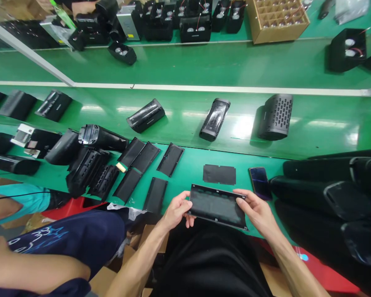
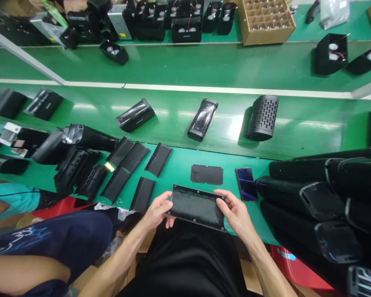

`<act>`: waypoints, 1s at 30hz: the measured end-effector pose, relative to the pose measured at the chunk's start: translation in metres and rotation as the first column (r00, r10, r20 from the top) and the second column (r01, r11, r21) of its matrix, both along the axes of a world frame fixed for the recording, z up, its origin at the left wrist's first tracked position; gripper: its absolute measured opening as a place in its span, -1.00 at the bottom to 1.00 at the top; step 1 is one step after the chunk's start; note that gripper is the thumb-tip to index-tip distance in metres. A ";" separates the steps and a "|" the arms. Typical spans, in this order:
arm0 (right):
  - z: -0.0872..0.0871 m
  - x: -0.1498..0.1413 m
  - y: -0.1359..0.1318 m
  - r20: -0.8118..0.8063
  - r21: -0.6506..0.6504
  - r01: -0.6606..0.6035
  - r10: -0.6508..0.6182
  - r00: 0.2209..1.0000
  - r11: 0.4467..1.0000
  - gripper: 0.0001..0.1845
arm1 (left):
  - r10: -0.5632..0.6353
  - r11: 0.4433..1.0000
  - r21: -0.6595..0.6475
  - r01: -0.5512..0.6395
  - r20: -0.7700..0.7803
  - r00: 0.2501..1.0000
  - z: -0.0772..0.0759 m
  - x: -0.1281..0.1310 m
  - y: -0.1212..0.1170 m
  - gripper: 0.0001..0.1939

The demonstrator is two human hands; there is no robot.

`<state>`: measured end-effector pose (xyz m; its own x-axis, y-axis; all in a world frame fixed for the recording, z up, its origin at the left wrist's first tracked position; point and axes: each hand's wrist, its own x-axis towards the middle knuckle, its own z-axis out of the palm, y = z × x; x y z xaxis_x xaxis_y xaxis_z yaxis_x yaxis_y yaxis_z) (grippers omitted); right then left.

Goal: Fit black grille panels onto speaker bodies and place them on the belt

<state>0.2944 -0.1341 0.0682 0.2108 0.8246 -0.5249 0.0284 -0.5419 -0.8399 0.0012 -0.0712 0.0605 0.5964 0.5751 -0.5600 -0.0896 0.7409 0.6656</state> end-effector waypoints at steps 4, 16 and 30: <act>0.001 0.001 0.000 -0.001 -0.002 -0.003 0.003 1.000 1.000 -0.41 | 0.007 1.000 -0.008 -0.007 0.022 1.000 -0.002 0.000 -0.001 -0.51; 0.006 -0.001 0.004 0.030 0.009 0.017 -0.017 0.999 1.000 -0.43 | -0.025 0.999 0.031 0.024 0.030 0.999 0.002 0.000 0.001 -0.51; 0.018 0.009 -0.006 0.024 0.044 0.050 -0.051 0.998 0.998 -0.52 | -0.056 0.997 0.065 0.051 0.071 0.996 0.002 -0.002 0.001 -0.43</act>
<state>0.3036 -0.1399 0.0866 0.2657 0.8345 -0.4827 0.0232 -0.5061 -0.8622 -0.0004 -0.0706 0.0626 0.6652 0.5738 -0.4778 -0.1008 0.7031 0.7039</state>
